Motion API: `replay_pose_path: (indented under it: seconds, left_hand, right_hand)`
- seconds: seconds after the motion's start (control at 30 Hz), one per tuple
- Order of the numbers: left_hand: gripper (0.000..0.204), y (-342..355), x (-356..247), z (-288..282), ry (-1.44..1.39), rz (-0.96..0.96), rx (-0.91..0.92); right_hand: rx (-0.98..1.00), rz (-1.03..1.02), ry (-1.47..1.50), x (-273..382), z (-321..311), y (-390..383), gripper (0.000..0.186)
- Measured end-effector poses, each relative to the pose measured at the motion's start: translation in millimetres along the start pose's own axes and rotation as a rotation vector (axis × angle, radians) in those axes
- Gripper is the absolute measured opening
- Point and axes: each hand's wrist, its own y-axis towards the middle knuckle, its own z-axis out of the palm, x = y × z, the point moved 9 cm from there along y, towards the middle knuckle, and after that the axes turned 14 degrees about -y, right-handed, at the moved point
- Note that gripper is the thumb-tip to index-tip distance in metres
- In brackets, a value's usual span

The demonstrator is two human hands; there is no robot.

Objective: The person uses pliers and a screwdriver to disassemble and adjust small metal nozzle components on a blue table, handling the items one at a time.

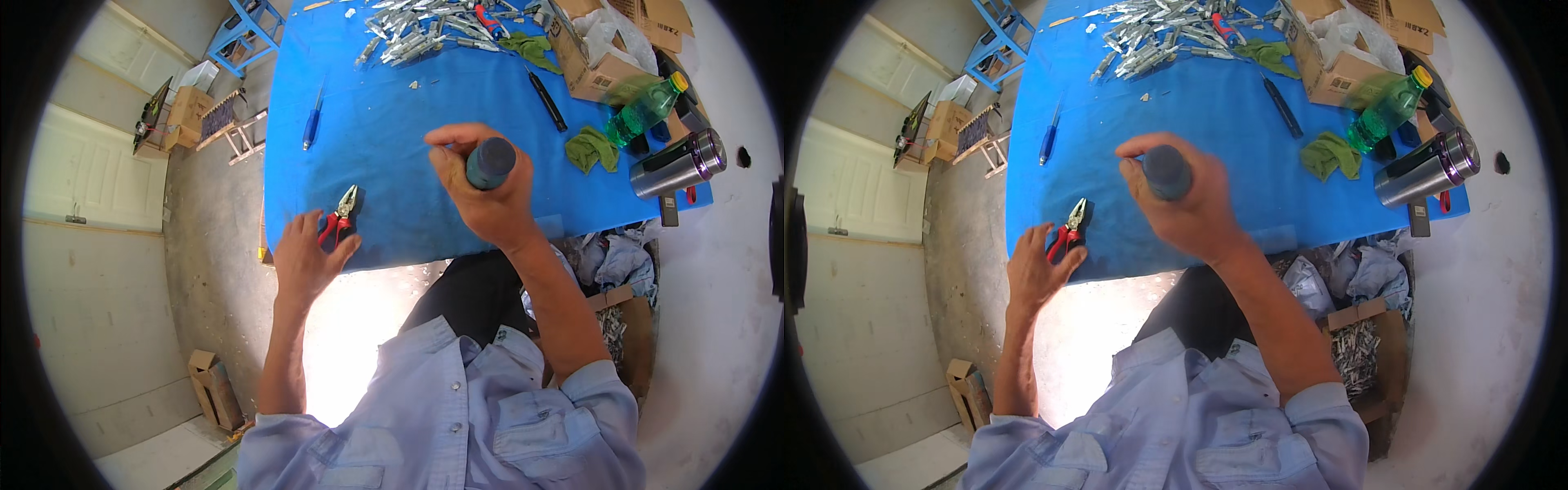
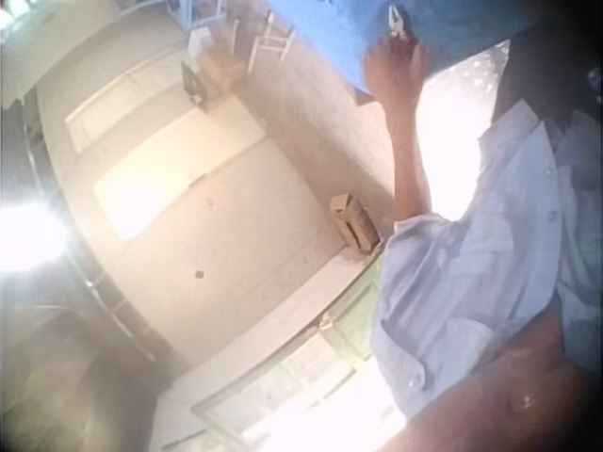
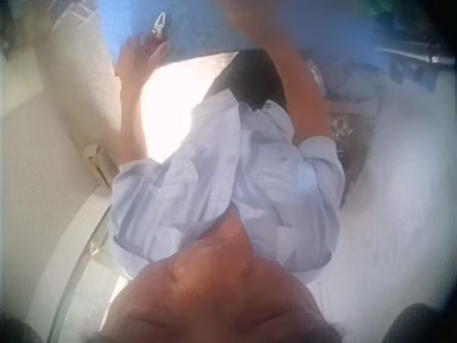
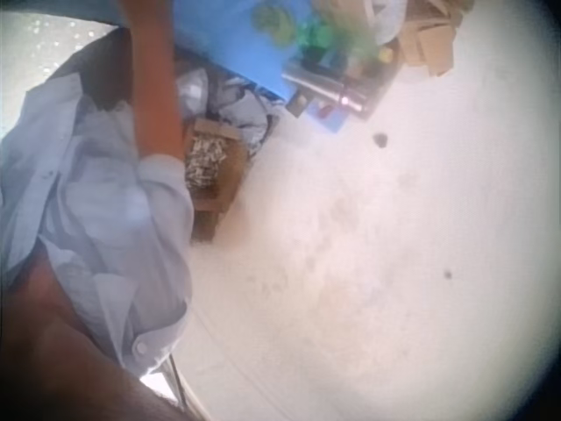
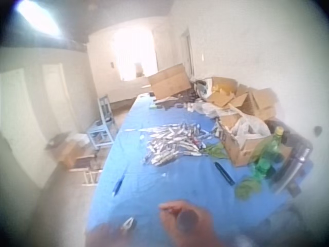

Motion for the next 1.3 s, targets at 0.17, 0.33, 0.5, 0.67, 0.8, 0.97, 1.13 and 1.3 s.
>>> replay_pose_path:
  seconds: [0.17,0.33,0.5,0.67,0.8,0.97,1.13,1.3]
  left_hand:
    - [0.066,-9.4,27.7,-1.8,0.016,-0.035,-0.009]
    - [0.044,-6.6,27.7,0.9,-0.127,-0.105,0.068]
    - [0.032,-12.0,29.5,-3.9,-0.322,-0.234,0.040]
    - [0.032,-2.6,-20.2,-52.3,-0.716,-0.122,-0.075]
    - [0.042,1.7,-130.1,-126.8,-0.749,0.341,-0.223]
    - [0.051,5.7,-199.3,-131.7,-0.568,0.588,-0.142]
    - [0.047,20.9,-202.8,-101.7,-0.312,0.571,-0.109]
    - [0.048,18.6,-220.1,-149.4,-0.400,0.662,-0.277]
  right_hand:
    - [-0.016,-0.043,0.008,4.7,9.7,8.4,0.010]
    - [-0.008,0.053,0.033,-4.4,5.8,8.8,0.006]
    - [-0.021,-0.009,0.014,-2.1,1.3,10.2,0.008]
    - [0.013,-0.038,0.027,-0.5,8.4,7.1,0.007]
    - [0.009,-0.011,-0.030,0.1,7.1,7.6,0.007]
    - [-0.025,-0.069,0.073,-2.3,11.7,8.6,0.009]
    - [-0.005,-0.102,-0.016,-5.6,10.7,7.6,0.011]
    - [0.036,0.042,-0.013,-4.7,8.9,6.7,0.013]
